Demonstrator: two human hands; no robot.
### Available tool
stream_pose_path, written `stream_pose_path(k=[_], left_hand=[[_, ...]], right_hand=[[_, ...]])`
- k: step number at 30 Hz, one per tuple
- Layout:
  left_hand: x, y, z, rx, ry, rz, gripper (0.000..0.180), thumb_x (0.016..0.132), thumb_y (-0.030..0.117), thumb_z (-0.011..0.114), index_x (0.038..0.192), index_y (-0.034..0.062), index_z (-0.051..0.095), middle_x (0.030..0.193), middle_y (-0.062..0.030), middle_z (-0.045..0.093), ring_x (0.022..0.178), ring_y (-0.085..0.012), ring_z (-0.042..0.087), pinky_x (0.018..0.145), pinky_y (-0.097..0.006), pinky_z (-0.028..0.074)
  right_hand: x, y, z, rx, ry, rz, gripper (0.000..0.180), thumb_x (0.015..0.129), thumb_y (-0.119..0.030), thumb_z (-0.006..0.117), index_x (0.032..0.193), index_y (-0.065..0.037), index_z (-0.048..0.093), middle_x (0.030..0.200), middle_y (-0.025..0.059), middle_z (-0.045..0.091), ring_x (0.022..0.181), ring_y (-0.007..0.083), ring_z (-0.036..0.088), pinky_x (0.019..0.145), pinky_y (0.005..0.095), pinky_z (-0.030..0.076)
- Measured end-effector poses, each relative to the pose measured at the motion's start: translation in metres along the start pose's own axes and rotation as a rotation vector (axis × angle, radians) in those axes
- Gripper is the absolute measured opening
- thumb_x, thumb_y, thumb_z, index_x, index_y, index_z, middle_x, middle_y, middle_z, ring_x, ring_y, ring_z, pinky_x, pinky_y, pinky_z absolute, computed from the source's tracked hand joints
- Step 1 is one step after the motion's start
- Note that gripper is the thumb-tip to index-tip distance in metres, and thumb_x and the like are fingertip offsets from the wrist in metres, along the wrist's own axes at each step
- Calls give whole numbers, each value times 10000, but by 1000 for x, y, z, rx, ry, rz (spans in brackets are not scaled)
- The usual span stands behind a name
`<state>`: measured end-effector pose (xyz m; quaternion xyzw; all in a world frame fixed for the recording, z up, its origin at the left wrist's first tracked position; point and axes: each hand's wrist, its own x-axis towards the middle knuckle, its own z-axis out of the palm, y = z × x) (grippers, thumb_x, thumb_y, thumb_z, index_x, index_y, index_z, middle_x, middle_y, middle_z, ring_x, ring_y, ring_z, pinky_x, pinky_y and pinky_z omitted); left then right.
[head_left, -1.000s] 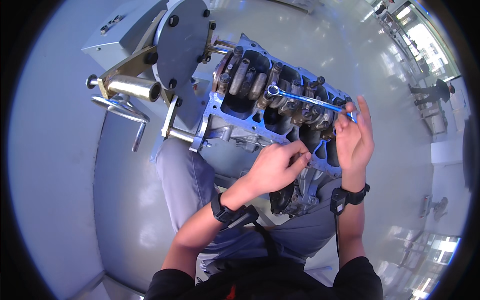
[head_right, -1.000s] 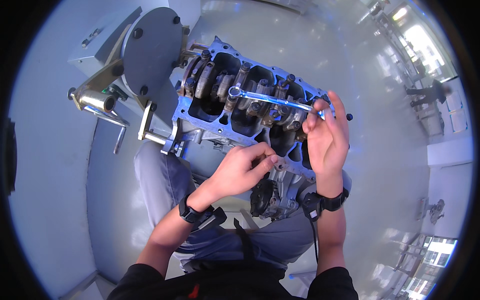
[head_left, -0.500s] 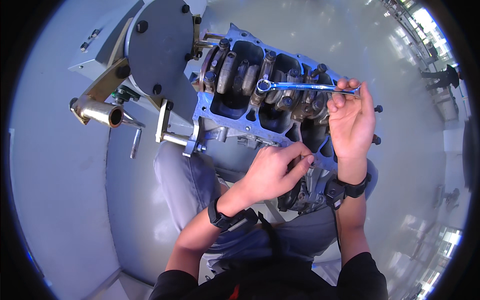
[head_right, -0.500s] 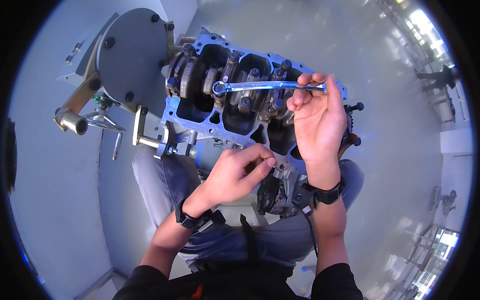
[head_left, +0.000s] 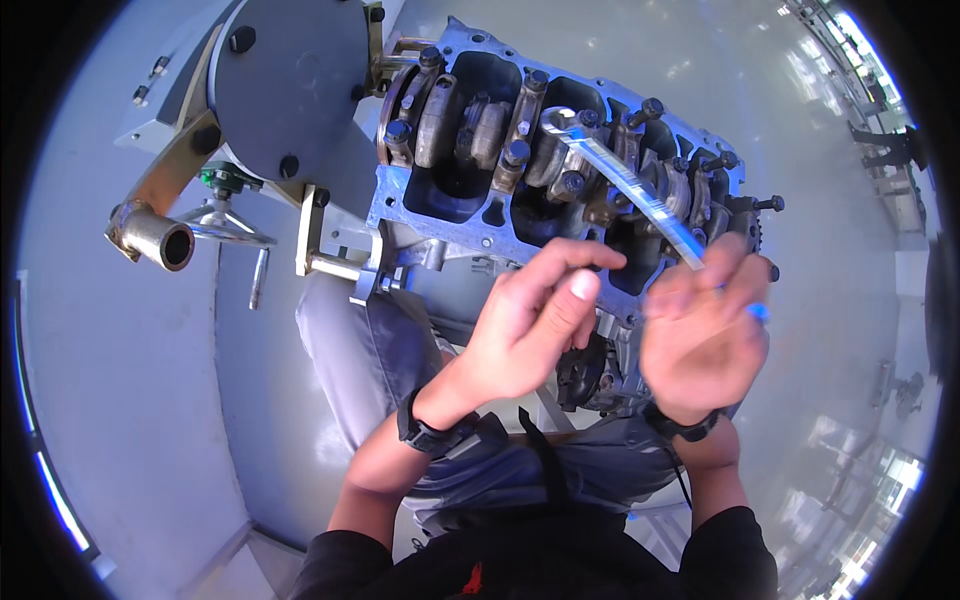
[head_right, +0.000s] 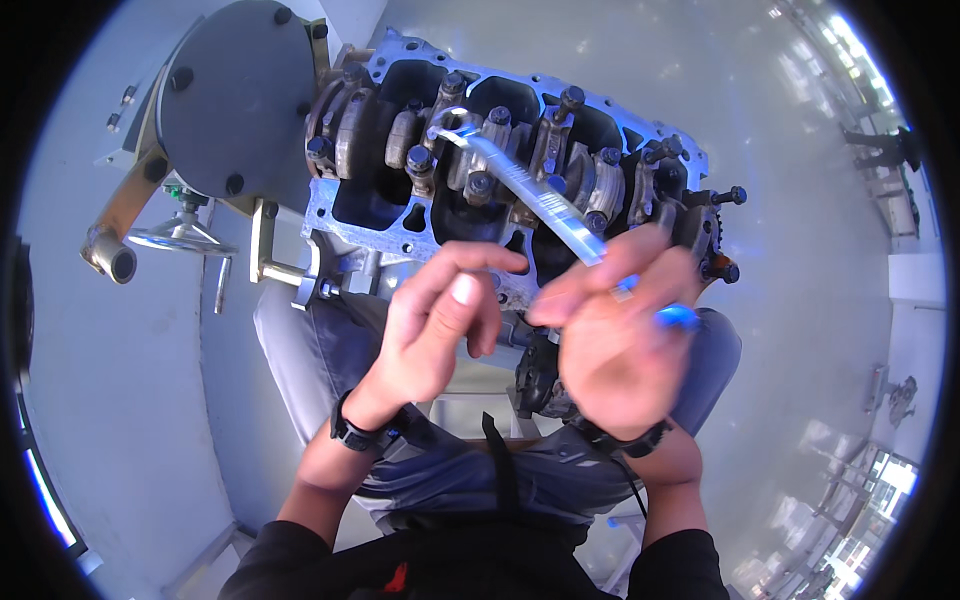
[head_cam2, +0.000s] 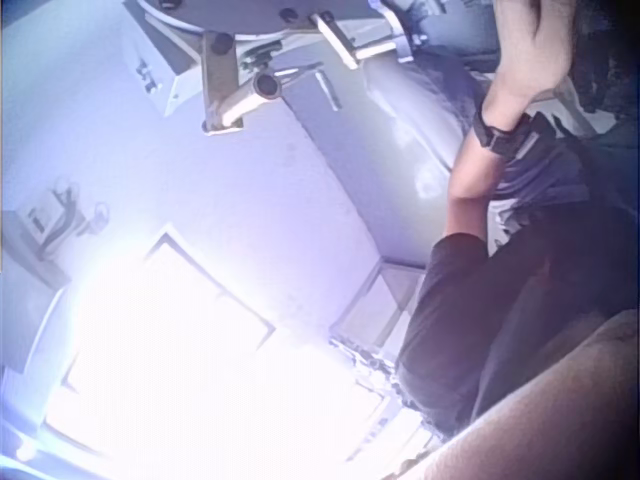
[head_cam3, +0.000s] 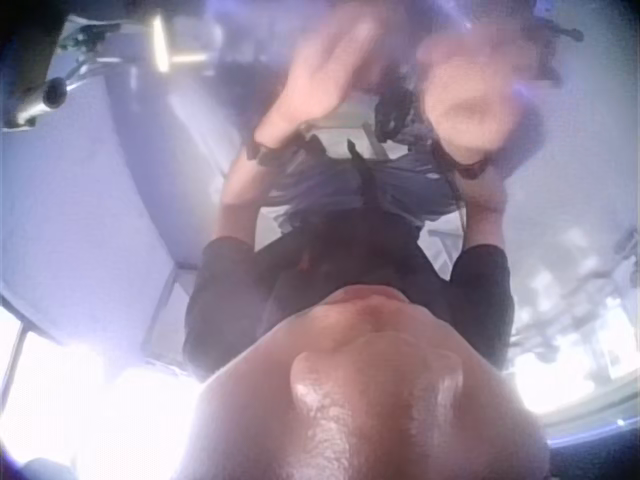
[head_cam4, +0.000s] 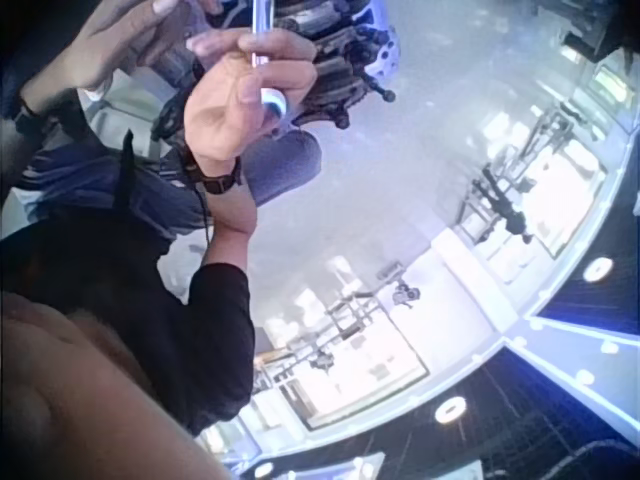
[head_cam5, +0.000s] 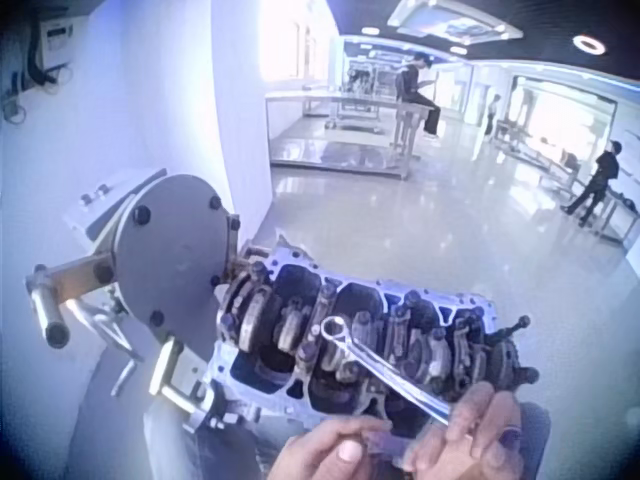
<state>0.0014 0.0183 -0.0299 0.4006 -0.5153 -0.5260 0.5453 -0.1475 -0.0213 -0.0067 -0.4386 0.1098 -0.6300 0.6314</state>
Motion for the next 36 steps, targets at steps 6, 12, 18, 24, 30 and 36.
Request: stream_pose_path(k=[6,12,18,24,30,36], left_hand=[[3,0,-8,-172,46,-66,375,963,303,363,932,-19,554,608,-12,533,477,-38,432,516,-184,365],[2,-1,-14,-150,133,-126,372,952,289,398,828,-13,577,626,-14,551,458,-33,429,446,-180,333],[4,-7,-12,-195,141,-96,380,950,301,397,818,-13,566,588,-18,511,441,-54,409,441,-181,323],[6,-9,-11,-249,153,-78,369,955,311,385,839,-8,530,585,-36,499,431,-76,411,429,-197,319],[6,-6,-9,-235,163,-73,385,957,324,378,826,-5,530,614,-39,510,433,-77,414,422,-196,313],[6,-5,-11,-194,165,-78,419,962,340,350,814,1,546,631,-32,521,433,-70,411,417,-194,301]], right_hand=[[-34,27,5,-241,-323,-79,183,785,-53,588,886,-34,437,1012,173,477,891,330,615,754,386,513],[-37,25,3,-418,-510,-18,331,757,9,616,1001,-26,396,1090,197,444,1019,350,560,891,431,471],[-33,19,6,-442,-542,-45,444,759,39,592,1114,-27,333,1101,219,463,988,337,581,868,421,490],[-33,14,3,-389,-442,-83,602,763,73,580,1272,-13,270,1035,251,552,884,343,633,814,395,507],[-32,11,-3,-470,-456,-118,635,746,74,567,1280,-27,239,1022,252,536,756,291,651,656,357,547],[-16,-5,0,-415,166,6,563,794,-43,468,1307,3,241,1059,199,478,579,198,558,482,282,483]])
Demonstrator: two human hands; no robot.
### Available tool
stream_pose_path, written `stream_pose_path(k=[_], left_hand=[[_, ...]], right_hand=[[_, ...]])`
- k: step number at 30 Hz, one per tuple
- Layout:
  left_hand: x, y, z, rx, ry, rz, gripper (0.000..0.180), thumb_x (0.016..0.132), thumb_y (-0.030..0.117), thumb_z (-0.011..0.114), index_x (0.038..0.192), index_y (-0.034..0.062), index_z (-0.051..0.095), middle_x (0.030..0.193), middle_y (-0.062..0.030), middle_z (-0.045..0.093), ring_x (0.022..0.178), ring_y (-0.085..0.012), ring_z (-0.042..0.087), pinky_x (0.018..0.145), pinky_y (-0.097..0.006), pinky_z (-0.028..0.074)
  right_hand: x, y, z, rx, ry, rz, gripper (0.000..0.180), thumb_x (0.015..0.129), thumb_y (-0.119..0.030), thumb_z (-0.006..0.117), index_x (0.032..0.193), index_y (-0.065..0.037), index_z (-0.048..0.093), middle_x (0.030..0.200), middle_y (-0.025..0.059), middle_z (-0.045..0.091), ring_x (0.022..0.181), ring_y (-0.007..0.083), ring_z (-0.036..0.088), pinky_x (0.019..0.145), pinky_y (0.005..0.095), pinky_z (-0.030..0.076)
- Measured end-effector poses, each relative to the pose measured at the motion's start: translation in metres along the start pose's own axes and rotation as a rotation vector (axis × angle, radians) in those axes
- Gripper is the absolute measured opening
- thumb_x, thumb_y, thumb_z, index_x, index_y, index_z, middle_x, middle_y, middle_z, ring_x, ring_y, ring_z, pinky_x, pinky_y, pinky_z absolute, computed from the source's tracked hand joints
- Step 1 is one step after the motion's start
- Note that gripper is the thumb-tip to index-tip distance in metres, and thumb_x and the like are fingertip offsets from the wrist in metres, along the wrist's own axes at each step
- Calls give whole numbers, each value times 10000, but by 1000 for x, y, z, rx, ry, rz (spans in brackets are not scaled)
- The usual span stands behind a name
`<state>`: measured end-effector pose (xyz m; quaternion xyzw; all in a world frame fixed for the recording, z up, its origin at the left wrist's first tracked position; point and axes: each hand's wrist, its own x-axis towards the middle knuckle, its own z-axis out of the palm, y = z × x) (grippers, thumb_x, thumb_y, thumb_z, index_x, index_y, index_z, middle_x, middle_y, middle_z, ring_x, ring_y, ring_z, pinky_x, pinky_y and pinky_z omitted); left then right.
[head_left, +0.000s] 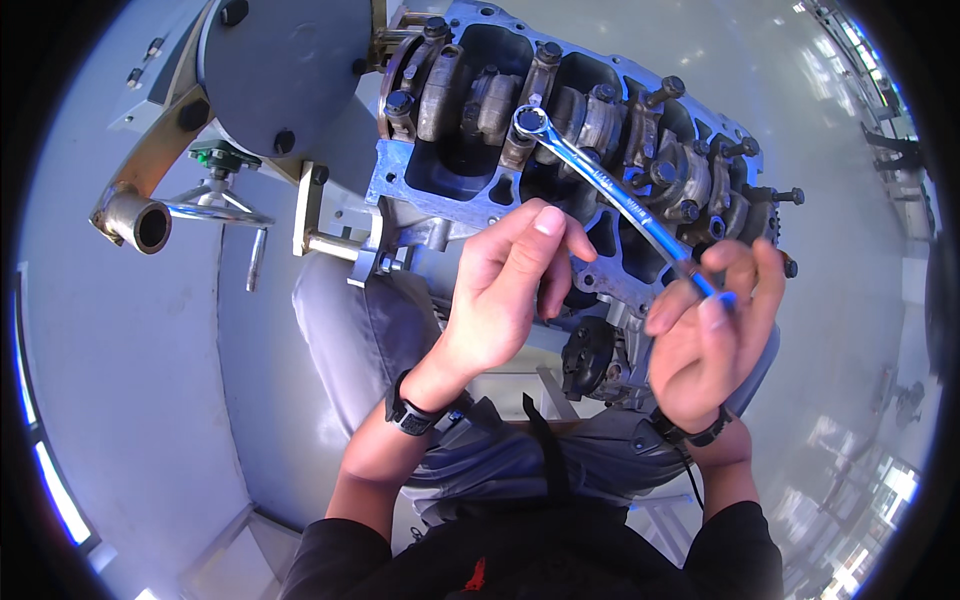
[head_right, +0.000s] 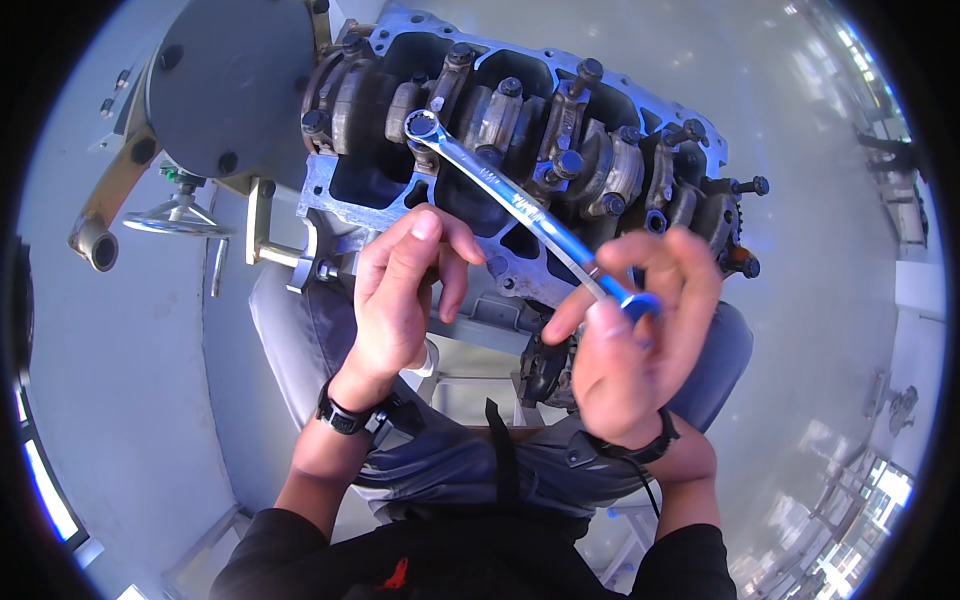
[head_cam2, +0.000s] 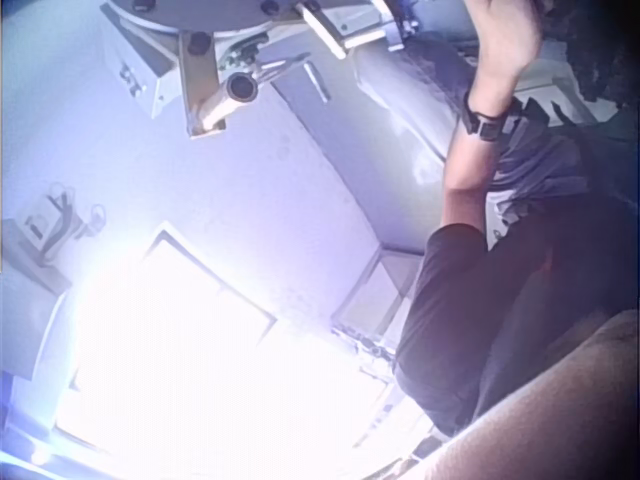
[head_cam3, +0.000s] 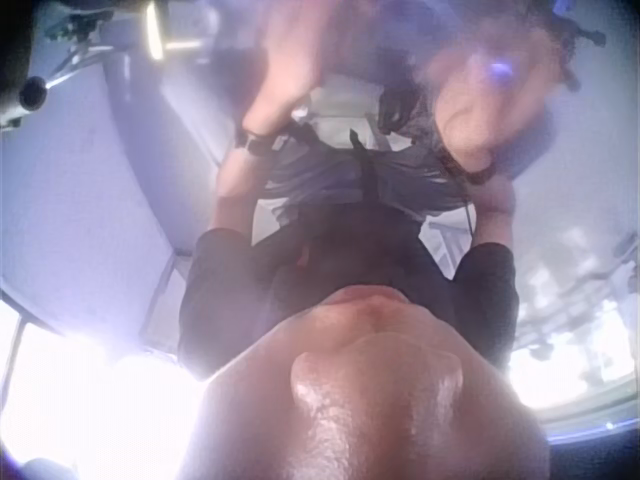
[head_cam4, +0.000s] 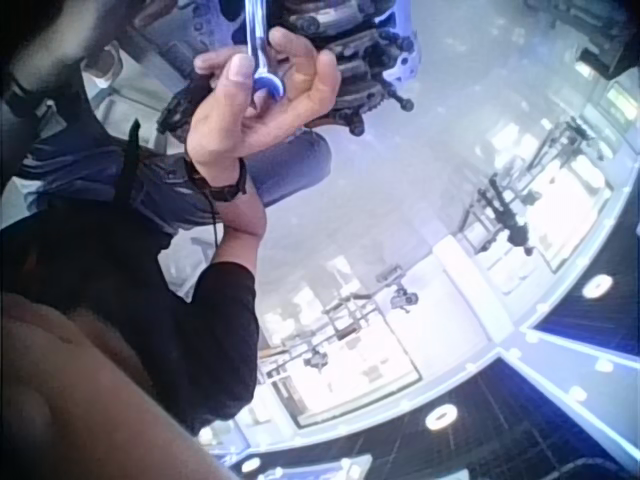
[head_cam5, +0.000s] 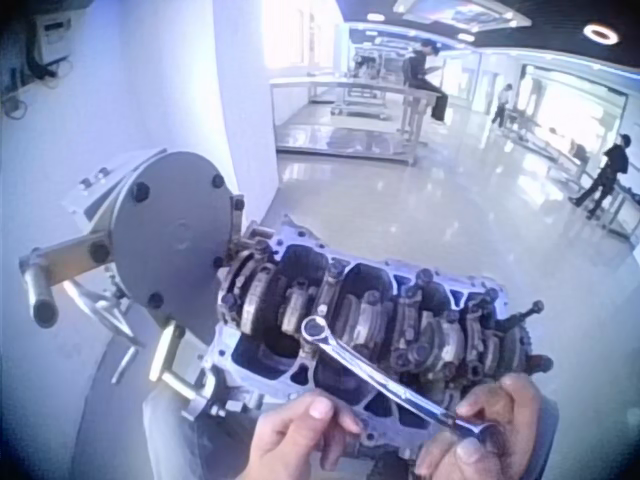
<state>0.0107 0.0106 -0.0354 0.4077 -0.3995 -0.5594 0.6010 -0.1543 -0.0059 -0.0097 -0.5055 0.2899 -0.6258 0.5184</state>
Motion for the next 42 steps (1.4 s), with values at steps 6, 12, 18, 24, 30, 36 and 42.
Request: stream_pose_path(k=[6,12,18,24,30,36,42], left_hand=[[0,4,1,-64,-23,21,354,975,293,352,839,35,552,486,12,425,426,-41,366,430,-192,282],[5,2,1,-47,-53,-20,390,975,291,336,821,5,553,527,-16,467,435,-62,405,460,-201,311],[5,3,-9,-73,-64,-49,377,975,283,336,823,17,556,485,-2,441,429,-60,399,451,-199,311],[7,4,-9,-129,-90,-79,355,970,285,361,819,29,554,478,4,428,426,-63,394,427,-199,312],[-1,6,0,-68,-223,-105,354,963,326,388,833,43,557,520,9,443,456,-55,407,447,-201,347],[-4,6,3,-152,-344,-170,350,965,313,392,844,30,558,529,15,438,483,-52,416,466,-201,351],[-5,1,-4,-96,-314,-148,308,964,275,398,888,24,558,573,5,478,512,-58,438,482,-209,371]], right_hand=[[43,-18,-1,19,78,128,486,853,-83,459,1302,24,309,1161,183,486,767,211,594,589,294,474],[95,-21,-12,234,81,353,363,853,-67,484,1193,38,410,1209,231,479,871,233,600,722,293,499],[148,-13,7,252,-71,501,211,840,-39,500,1007,74,436,1192,284,451,1072,310,522,918,357,468],[204,11,46,257,-230,668,178,835,-41,513,934,100,470,1133,275,491,1063,324,531,932,377,466],[213,39,96,4,-484,700,151,831,-60,558,941,44,554,972,161,612,877,213,600,809,317,511],[185,31,137,-168,-728,518,372,815,-112,616,1132,63,530,941,103,627,716,118,583,651,232,484],[129,9,166,-594,-1054,286,320,795,-135,628,1083,-5,580,796,89,640,646,137,601,577,256,481]])
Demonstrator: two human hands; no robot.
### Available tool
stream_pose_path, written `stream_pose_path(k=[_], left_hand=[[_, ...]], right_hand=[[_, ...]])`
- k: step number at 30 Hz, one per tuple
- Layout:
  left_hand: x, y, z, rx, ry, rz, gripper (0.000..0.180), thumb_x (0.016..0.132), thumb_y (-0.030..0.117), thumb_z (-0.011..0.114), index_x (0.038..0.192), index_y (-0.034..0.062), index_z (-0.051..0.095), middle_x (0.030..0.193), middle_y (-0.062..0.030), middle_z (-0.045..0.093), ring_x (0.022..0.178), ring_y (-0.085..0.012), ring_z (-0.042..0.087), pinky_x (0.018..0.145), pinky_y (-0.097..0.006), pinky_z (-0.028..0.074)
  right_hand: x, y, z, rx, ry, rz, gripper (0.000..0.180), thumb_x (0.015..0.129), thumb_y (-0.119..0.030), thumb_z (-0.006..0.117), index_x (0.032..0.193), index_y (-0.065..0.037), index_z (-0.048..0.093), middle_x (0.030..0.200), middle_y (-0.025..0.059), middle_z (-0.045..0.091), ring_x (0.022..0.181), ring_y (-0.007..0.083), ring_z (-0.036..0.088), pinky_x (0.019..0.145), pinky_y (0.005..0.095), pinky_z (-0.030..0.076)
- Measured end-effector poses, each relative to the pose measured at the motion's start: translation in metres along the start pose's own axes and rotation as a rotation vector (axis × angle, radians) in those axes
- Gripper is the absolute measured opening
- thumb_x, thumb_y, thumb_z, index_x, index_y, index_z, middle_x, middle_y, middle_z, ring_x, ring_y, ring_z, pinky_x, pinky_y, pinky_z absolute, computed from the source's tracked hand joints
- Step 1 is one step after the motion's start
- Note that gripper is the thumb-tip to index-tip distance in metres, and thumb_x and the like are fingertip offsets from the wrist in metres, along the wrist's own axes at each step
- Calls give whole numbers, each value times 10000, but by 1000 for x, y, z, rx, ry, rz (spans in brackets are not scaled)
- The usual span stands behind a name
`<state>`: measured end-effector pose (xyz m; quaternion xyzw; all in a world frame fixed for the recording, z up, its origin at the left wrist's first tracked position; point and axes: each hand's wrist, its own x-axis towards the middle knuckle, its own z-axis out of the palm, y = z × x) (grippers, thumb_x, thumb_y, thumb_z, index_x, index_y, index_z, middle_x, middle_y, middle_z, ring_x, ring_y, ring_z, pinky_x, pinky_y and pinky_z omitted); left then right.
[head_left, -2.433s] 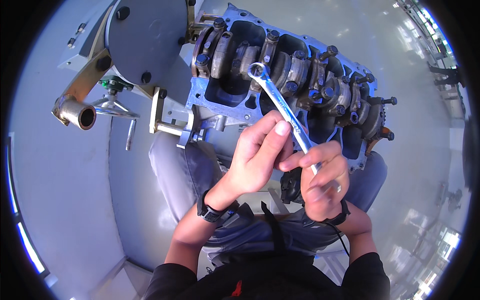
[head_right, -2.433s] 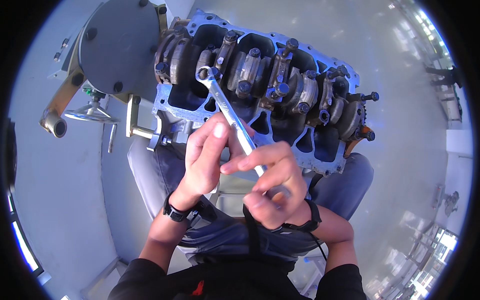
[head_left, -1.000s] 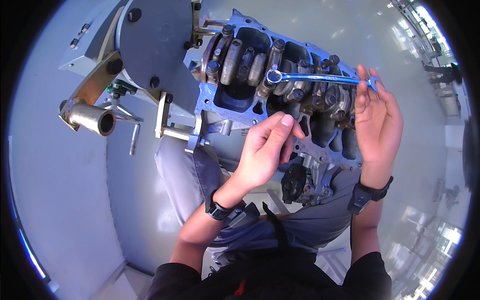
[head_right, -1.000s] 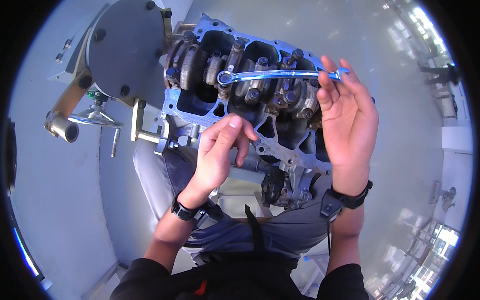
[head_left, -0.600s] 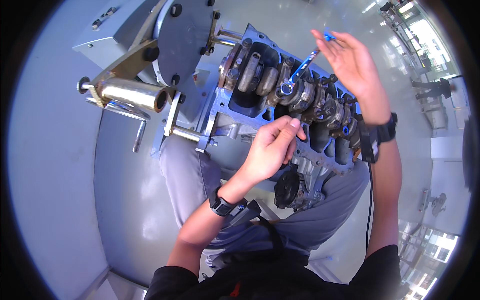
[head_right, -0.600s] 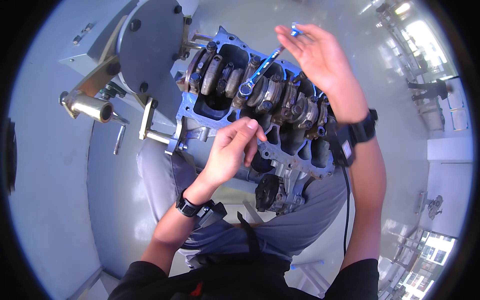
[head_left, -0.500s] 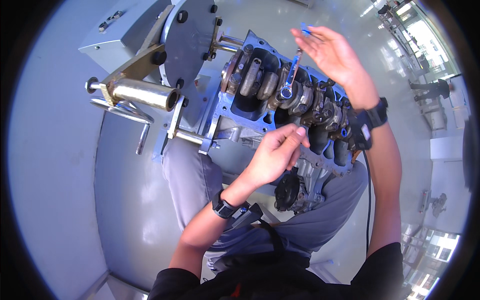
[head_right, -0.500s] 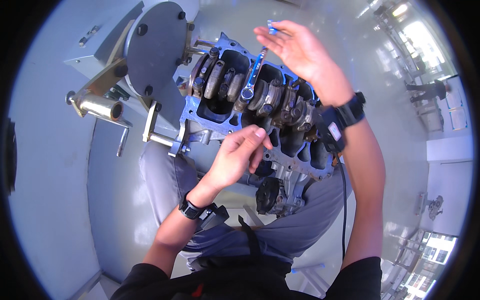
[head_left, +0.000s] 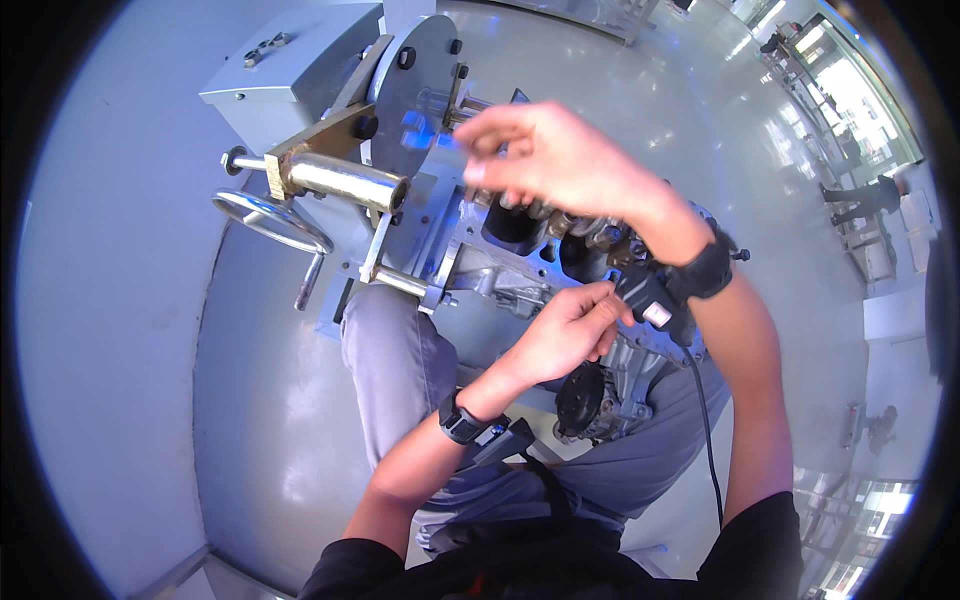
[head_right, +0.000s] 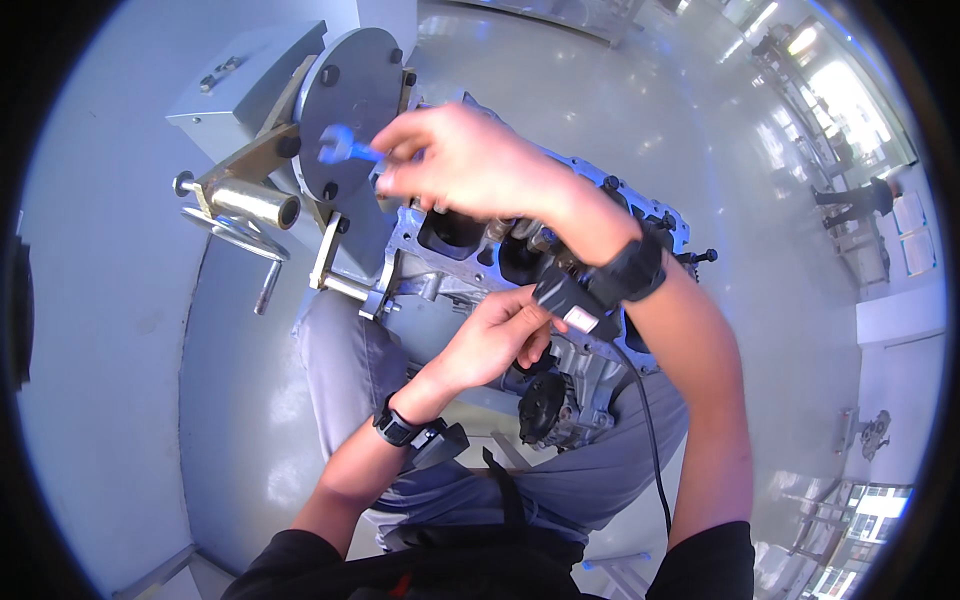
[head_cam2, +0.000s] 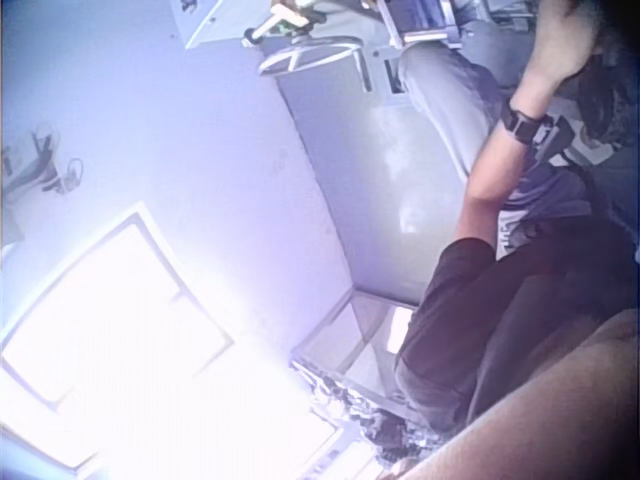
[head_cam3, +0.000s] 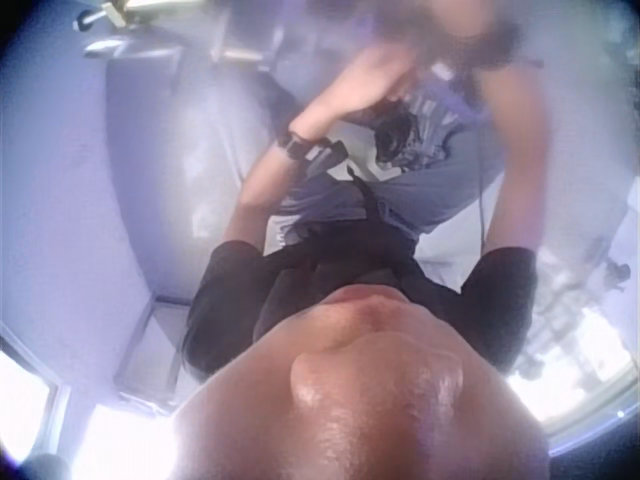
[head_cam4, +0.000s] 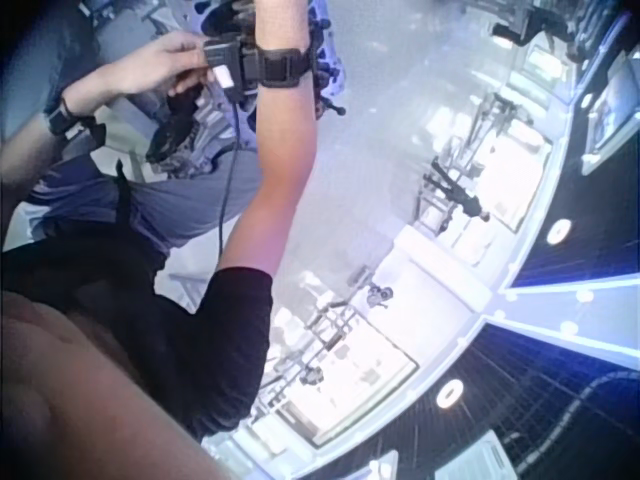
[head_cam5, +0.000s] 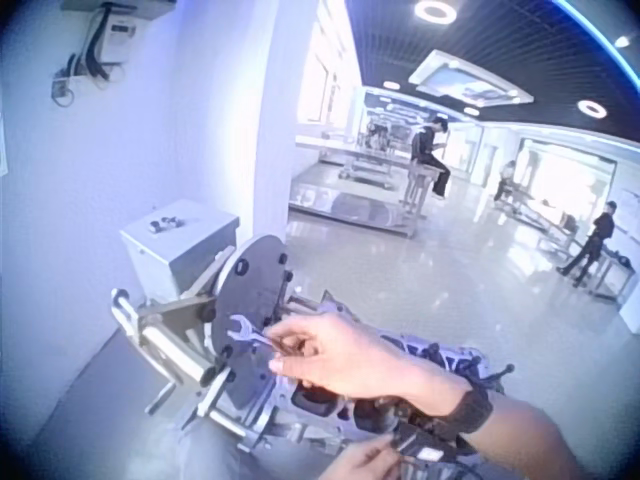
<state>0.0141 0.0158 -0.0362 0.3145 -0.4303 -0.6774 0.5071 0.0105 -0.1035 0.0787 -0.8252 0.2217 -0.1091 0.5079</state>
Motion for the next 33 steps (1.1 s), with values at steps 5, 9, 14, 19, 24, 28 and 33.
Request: stream_pose_path(k=[5,9,14,19,24,28,33], left_hand=[[-11,-30,-3,78,72,135,227,952,234,406,1018,28,477,878,-49,473,818,-113,450,692,-262,372],[-22,-39,-5,-172,-49,267,314,949,221,389,1194,30,435,1170,-92,460,1097,-152,430,923,-296,373],[-1,-20,9,-29,-26,-58,258,936,223,409,975,16,558,756,-54,569,630,-110,554,565,-228,451],[13,-19,13,-225,33,-185,279,938,262,411,871,29,550,556,-18,486,454,-101,470,451,-213,390],[8,-5,22,-317,-24,-234,312,951,287,386,867,22,527,517,-23,452,396,-100,437,395,-212,369],[5,2,20,-308,-2,-194,333,948,298,388,875,-4,507,496,-44,438,379,-122,425,384,-241,380],[8,3,9,-326,70,-88,321,947,285,378,896,-8,497,486,-32,394,384,-120,387,382,-240,367]], right_hand=[[-52,-5,48,-677,101,-280,197,695,-214,687,809,-77,603,738,63,620,641,260,614,552,349,475],[-100,23,62,-711,349,-524,148,702,-160,697,751,-69,592,845,83,624,656,224,622,554,287,488],[-153,62,53,-549,651,-603,140,746,-62,673,819,-25,559,852,102,601,724,206,627,607,286,505],[-168,76,51,189,886,-400,291,825,74,513,1090,6,415,968,151,569,837,197,625,742,302,516],[-154,80,29,624,1121,-300,242,864,-32,527,1093,-32,448,935,99,572,701,154,590,645,290,505],[-141,80,9,936,1268,-229,190,922,-184,489,1059,-53,473,900,83,582,641,141,560,582,292,462],[-134,86,18,940,1334,-348,202,938,-242,459,1015,-56,474,846,76,590,622,150,557,577,300,456]])
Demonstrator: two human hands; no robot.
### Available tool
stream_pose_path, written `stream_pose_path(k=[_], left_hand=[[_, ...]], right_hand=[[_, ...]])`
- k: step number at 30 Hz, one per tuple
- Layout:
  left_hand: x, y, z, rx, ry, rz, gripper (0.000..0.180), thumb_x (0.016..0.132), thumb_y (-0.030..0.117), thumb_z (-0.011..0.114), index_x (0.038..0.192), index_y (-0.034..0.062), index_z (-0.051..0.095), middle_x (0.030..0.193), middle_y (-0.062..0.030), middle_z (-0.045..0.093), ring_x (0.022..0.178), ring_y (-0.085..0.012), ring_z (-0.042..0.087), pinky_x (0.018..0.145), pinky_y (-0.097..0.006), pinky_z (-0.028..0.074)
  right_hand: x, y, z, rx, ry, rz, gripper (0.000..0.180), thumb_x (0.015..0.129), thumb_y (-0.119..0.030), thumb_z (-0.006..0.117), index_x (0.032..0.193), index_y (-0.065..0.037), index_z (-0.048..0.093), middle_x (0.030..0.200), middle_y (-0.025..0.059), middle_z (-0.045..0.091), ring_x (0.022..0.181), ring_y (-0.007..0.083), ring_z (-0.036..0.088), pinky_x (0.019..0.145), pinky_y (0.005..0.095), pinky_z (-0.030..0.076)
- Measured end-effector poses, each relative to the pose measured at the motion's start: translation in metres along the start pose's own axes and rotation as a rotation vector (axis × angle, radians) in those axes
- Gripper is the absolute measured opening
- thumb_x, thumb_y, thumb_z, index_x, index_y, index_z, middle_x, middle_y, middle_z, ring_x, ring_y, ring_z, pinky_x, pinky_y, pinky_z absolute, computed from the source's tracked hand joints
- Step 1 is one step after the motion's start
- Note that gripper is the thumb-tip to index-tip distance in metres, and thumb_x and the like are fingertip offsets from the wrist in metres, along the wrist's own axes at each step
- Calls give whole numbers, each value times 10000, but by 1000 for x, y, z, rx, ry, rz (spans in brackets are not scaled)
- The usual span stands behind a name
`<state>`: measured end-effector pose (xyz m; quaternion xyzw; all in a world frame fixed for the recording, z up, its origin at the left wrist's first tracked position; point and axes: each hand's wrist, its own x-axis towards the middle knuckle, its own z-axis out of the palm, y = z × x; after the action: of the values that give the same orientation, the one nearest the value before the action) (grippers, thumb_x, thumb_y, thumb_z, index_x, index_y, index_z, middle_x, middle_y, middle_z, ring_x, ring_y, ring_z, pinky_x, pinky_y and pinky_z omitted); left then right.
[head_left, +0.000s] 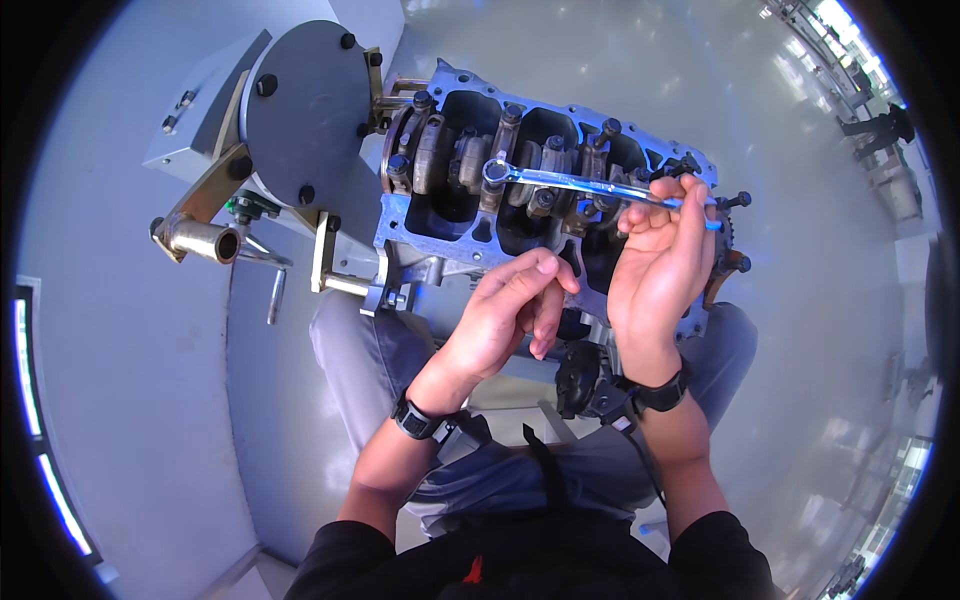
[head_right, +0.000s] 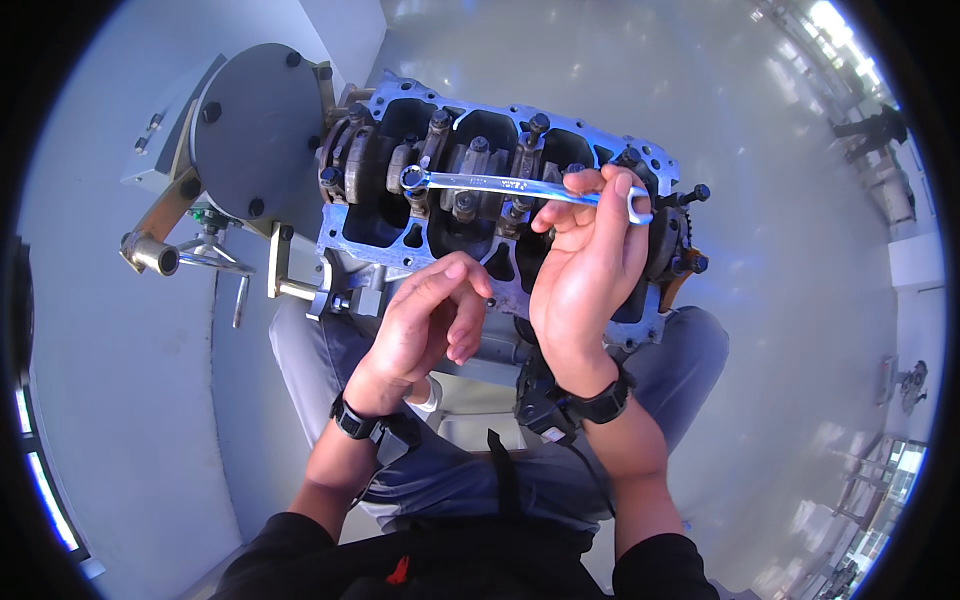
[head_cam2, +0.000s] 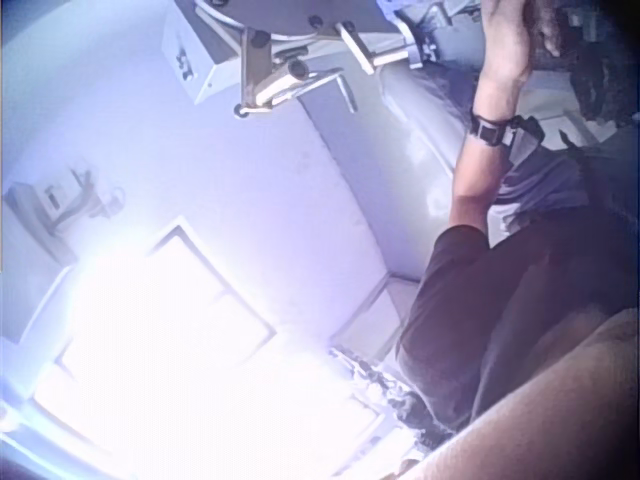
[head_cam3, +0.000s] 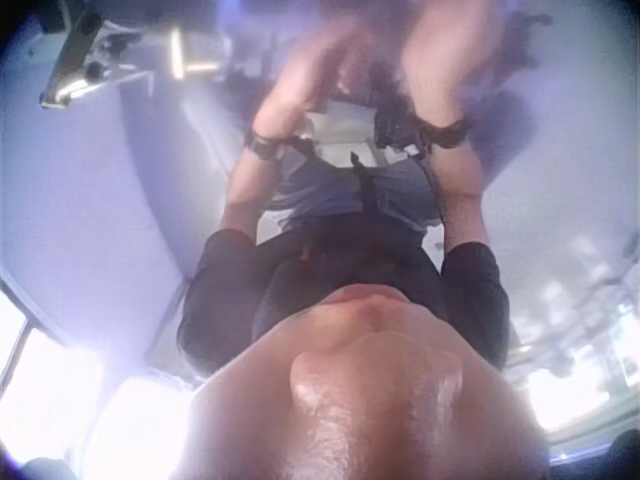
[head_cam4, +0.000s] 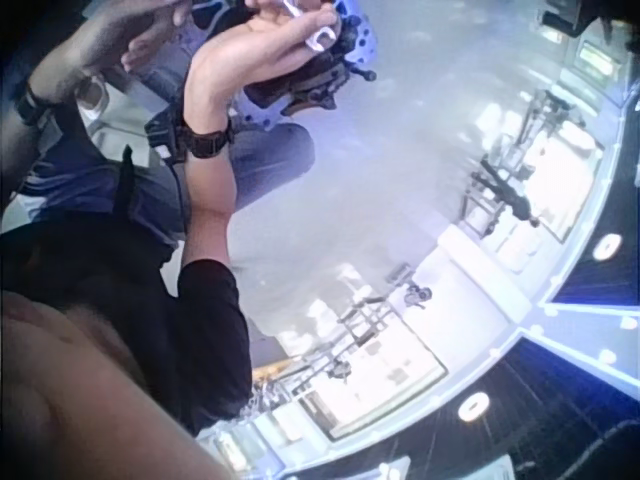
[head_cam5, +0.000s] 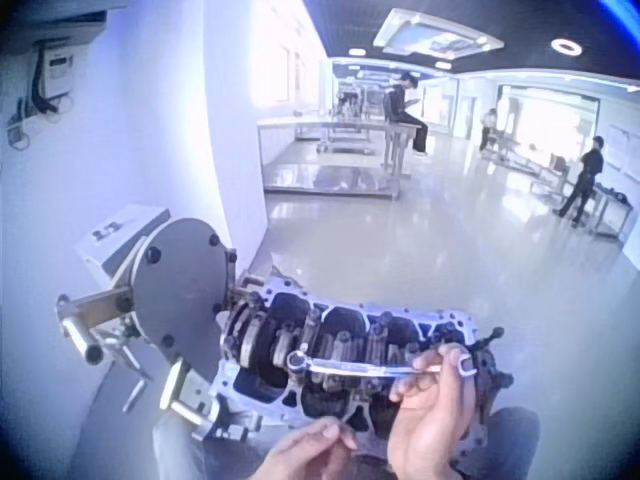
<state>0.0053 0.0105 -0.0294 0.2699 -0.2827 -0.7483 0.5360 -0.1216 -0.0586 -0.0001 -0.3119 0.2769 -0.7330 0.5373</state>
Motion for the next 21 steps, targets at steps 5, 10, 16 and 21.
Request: stream_pose_path(k=[5,10,16,21], left_hand=[[3,1,-3,48,18,10,325,949,298,382,902,-4,492,502,-32,401,391,-114,390,391,-231,366],[4,3,-8,91,-40,96,333,952,293,371,1007,-18,478,506,-39,423,402,-111,403,405,-227,366],[-2,7,-4,83,-62,198,357,957,281,402,1183,11,462,584,-14,493,460,-63,447,444,-184,359],[-7,14,-8,213,22,178,311,947,262,451,1134,24,524,603,26,499,475,-10,410,440,-155,317]], right_hand=[[-16,-8,-4,0,-10,-132,182,949,-220,403,1010,-56,451,874,88,580,609,187,561,568,325,480],[-35,-14,-11,-263,-185,-330,236,901,-233,450,953,-10,393,928,176,474,590,230,556,524,314,505],[-56,7,-36,-312,-745,-473,255,800,-63,615,947,-33,409,1033,171,450,835,313,628,642,342,562],[-77,16,-32,-484,-797,-486,310,766,-43,653,981,-43,431,1086,172,442,935,330,600,705,357,556]])
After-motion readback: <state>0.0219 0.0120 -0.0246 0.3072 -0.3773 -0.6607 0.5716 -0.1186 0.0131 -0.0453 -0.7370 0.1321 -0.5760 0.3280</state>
